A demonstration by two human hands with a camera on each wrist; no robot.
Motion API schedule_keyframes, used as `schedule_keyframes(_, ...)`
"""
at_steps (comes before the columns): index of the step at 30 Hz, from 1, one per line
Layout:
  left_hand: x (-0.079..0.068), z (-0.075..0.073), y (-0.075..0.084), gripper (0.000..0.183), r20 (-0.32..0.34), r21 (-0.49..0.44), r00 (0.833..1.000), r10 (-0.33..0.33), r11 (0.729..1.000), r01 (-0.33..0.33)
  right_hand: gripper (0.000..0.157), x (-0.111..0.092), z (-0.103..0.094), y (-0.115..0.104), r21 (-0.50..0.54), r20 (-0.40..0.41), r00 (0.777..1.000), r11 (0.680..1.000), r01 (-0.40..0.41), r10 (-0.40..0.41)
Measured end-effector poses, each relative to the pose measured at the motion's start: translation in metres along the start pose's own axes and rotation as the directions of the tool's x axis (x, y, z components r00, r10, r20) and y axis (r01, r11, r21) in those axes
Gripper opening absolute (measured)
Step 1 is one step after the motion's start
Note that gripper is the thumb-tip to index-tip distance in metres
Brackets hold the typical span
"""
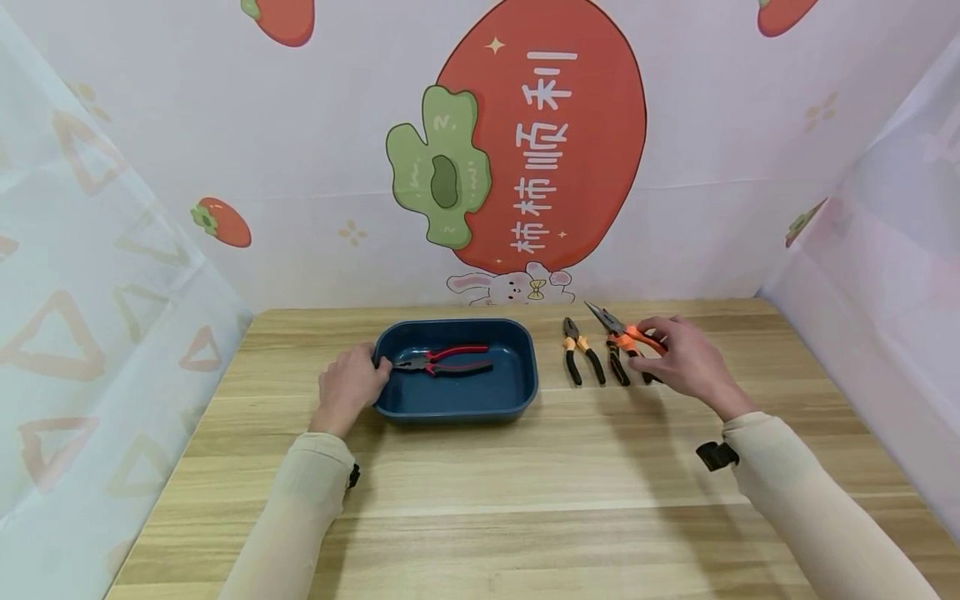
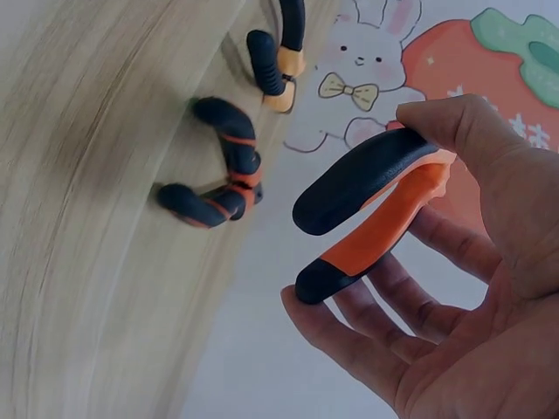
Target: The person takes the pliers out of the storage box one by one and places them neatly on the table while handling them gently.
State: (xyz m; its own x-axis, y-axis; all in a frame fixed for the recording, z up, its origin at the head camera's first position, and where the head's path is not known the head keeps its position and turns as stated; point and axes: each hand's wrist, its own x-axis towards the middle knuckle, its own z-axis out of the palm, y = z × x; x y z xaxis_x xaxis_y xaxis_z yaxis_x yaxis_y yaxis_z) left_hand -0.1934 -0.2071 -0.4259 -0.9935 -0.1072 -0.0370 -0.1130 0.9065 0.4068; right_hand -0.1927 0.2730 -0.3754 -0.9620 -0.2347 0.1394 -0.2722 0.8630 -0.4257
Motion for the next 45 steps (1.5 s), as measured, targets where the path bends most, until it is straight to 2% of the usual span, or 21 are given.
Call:
schedule_keyframes(18, 0.000, 0.002, -0.002, 0.028, 0.004, 0.017, 1.000, -0.007, 1.000, 0.007, 0.050, 0.002, -0.001, 0.031, -0.002, 0.023, 0.994, 0.994, -0.110, 0.110)
schedule_keyframes(29, -0.001, 0.002, -0.002, 0.028, 0.003, 0.016, 1.000, -0.002, 1.000, 0.002, 0.058, 0.003, 0.000, 0.048, 0.005, 0.063, 0.979, 0.981, -0.196, 0.195)
schedule_keyframes(45, -0.003, 0.001, 0.000, 0.028, -0.004, 0.013, 1.000, 0.006, 1.000, -0.006, 0.058, 0.005, 0.007, 0.062, -0.018, 0.078, 0.958, 0.961, -0.275, 0.275)
